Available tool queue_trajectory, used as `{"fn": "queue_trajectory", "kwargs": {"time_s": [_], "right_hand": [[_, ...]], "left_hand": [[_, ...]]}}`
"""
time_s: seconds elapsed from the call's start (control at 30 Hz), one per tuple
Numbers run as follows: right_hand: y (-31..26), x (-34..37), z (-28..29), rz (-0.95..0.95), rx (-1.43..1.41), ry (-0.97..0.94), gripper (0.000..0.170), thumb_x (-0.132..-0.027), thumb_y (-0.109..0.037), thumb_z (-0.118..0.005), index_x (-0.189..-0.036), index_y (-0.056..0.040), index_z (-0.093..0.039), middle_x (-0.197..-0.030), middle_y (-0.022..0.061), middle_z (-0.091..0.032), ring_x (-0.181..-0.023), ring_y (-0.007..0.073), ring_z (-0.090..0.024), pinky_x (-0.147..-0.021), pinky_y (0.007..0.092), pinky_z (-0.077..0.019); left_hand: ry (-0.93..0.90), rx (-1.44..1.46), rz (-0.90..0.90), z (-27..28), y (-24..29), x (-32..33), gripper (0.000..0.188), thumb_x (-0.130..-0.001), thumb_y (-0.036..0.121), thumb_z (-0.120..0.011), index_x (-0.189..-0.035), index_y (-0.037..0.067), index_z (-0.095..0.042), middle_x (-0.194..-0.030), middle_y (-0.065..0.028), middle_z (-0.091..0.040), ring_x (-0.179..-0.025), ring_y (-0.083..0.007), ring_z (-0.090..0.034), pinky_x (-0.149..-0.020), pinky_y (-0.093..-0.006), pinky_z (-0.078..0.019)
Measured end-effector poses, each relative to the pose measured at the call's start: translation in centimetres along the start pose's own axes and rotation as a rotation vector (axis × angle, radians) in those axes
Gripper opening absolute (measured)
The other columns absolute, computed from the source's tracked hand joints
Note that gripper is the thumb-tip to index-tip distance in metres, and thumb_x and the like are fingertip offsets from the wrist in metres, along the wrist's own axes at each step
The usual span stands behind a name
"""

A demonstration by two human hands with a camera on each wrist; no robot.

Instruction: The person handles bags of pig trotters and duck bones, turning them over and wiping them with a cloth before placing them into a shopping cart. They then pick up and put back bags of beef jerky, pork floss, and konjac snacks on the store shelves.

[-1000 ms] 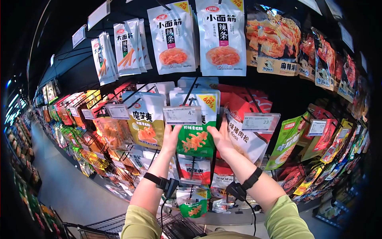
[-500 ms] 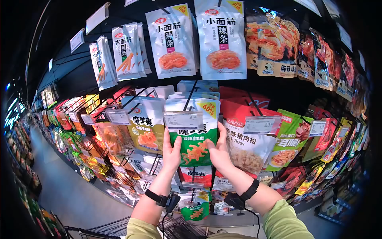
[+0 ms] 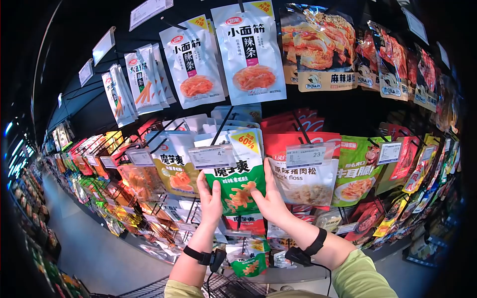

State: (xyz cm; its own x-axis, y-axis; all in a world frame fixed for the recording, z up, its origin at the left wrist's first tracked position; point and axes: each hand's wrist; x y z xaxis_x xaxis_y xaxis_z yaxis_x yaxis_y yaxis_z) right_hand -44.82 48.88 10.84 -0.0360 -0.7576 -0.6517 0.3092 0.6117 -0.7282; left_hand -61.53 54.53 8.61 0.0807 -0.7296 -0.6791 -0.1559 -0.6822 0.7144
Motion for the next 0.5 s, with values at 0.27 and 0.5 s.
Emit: {"fn": "queue_trajectory", "kwargs": {"time_s": [0.27, 0.5], "right_hand": [[0.1, 1.6, 0.6, 0.019, 0.039, -0.08, 0.075, -0.082, -0.011, -0.051, -0.142, 0.0001, -0.008, -0.142, 0.0283, -0.018, -0.135, 0.0365, -0.016, -0.109, 0.0378, -0.0143], [-1.1, 4.8, 1.1, -0.064, -0.017, -0.106, 0.064, -0.08, -0.003, -0.052, -0.137, 0.0006, -0.023, -0.14, 0.0217, -0.027, -0.133, 0.031, -0.023, -0.107, 0.0365, -0.0204]], "left_hand": [[-0.061, -0.053, 0.029, 0.4, 1.5, 1.6, 0.055, -0.092, 0.007, -0.044, -0.139, -0.001, -0.016, -0.139, -0.0143, -0.029, -0.127, -0.0215, -0.03, -0.105, -0.032, -0.0235], [0.009, -0.098, 0.131, 3.2, 3.7, 5.4, 0.063, -0.087, 0.011, -0.053, -0.14, 0.005, -0.02, -0.143, -0.0132, -0.027, -0.132, -0.0261, -0.027, -0.102, -0.0385, -0.0275]]}}
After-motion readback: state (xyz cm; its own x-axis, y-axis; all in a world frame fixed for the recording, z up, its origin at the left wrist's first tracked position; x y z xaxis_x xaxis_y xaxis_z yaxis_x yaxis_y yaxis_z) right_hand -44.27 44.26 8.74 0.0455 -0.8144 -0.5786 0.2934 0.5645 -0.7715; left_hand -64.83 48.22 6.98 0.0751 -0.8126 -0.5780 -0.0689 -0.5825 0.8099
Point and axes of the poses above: each hand's wrist, its own x-axis away from the middle knuckle, its own z-axis out of the back of the hand, y = z × x
